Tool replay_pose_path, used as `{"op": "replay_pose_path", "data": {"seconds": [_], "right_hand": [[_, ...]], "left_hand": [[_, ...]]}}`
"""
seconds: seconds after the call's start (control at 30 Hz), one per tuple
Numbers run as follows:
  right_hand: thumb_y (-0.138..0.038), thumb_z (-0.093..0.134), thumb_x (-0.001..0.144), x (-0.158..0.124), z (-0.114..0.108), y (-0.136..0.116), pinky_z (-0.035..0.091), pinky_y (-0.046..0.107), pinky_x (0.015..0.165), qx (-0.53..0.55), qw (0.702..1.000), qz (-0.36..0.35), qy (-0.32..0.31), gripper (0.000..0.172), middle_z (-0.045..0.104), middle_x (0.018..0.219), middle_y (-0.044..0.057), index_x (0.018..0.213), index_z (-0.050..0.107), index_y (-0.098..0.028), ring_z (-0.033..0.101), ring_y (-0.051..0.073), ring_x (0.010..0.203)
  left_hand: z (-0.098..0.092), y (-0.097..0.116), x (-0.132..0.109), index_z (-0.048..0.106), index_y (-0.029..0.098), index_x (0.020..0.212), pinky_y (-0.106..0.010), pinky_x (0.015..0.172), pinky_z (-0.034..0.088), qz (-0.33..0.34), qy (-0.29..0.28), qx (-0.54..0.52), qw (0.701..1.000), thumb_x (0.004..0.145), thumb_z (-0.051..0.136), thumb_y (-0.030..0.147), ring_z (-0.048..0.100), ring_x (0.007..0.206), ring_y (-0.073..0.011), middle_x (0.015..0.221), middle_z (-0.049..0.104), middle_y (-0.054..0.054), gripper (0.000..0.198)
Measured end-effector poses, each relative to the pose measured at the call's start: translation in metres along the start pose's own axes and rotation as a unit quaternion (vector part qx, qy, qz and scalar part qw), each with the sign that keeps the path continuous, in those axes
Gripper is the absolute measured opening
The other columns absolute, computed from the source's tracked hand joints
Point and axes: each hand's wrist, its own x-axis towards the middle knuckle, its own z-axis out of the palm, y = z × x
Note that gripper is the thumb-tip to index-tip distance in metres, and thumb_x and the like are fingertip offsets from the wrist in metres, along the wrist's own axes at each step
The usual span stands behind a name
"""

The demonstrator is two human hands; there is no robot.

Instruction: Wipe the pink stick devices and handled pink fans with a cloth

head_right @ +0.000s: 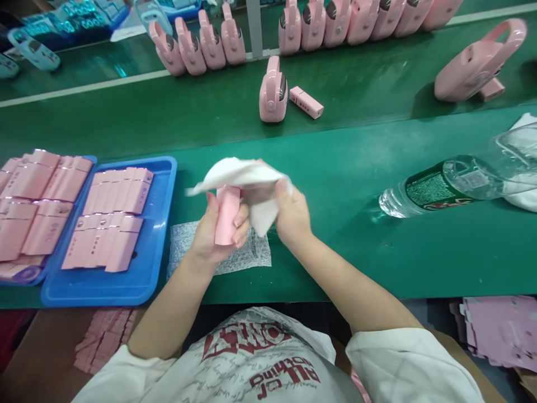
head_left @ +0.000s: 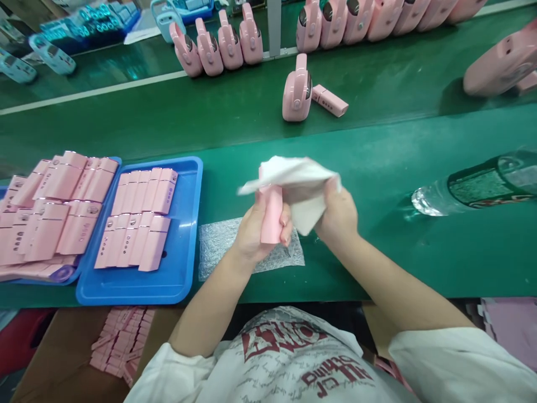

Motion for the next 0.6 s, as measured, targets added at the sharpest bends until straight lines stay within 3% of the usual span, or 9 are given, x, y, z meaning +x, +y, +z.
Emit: {"op": "replay_pose_path", "data": {"seconds": [0.07,0.17,0.3,0.43,0.6], "right_hand": [[-0.066,0.049,0.087,0.01,-0.004,0.003,0.052,0.046,0.104,0.106,0.984,0.087,0.112,0.056,0.067,0.122,0.009,0.111,0.065,-0.018,0.058,0.027,0.124],[-0.06,0.061,0.081,0.019,-0.009,0.003,0.053,0.044,0.101,0.176,0.963,0.142,0.149,0.047,0.067,0.124,0.007,0.105,0.066,-0.02,0.06,0.026,0.121],[-0.066,0.06,0.08,0.007,-0.003,-0.004,0.055,0.042,0.095,0.136,0.978,0.131,0.083,0.053,0.071,0.11,0.009,0.102,0.068,-0.019,0.064,0.026,0.113],[-0.069,0.048,0.087,-0.011,0.003,-0.01,0.056,0.041,0.09,0.013,0.998,0.041,-0.043,0.058,0.071,0.1,0.008,0.11,0.068,-0.02,0.067,0.024,0.099],[-0.053,0.037,0.098,-0.013,0.0,-0.015,0.051,0.04,0.097,-0.1,0.981,-0.104,-0.13,0.046,0.068,0.106,0.008,0.112,0.068,-0.022,0.064,0.021,0.103]], "left_hand": [[0.0,0.005,-0.001,0.059,0.017,0.09,-0.019,0.034,0.042,0.001,-0.01,-0.024,1.0,0.087,0.052,0.064,0.053,0.038,-0.0076,0.061,0.056,0.004,0.047],[0.0,0.008,-0.001,0.063,0.015,0.094,-0.017,0.039,0.045,-0.002,-0.012,-0.061,0.998,0.092,0.048,0.059,0.058,0.048,-0.0076,0.071,0.06,0.001,0.046],[-0.002,0.006,0.002,0.064,0.013,0.106,-0.016,0.042,0.044,-0.026,-0.015,-0.06,0.998,0.097,0.034,0.057,0.055,0.045,-0.0072,0.061,0.056,0.001,0.053],[-0.003,0.004,0.003,0.061,0.014,0.096,-0.016,0.034,0.037,-0.079,-0.039,-0.045,0.995,0.098,0.022,0.06,0.048,0.034,-0.0074,0.053,0.054,0.002,0.06],[-0.002,-0.001,0.004,0.057,0.017,0.093,-0.018,0.031,0.037,-0.072,-0.011,-0.03,0.997,0.089,0.046,0.066,0.051,0.033,-0.0087,0.061,0.06,0.002,0.05]]}}
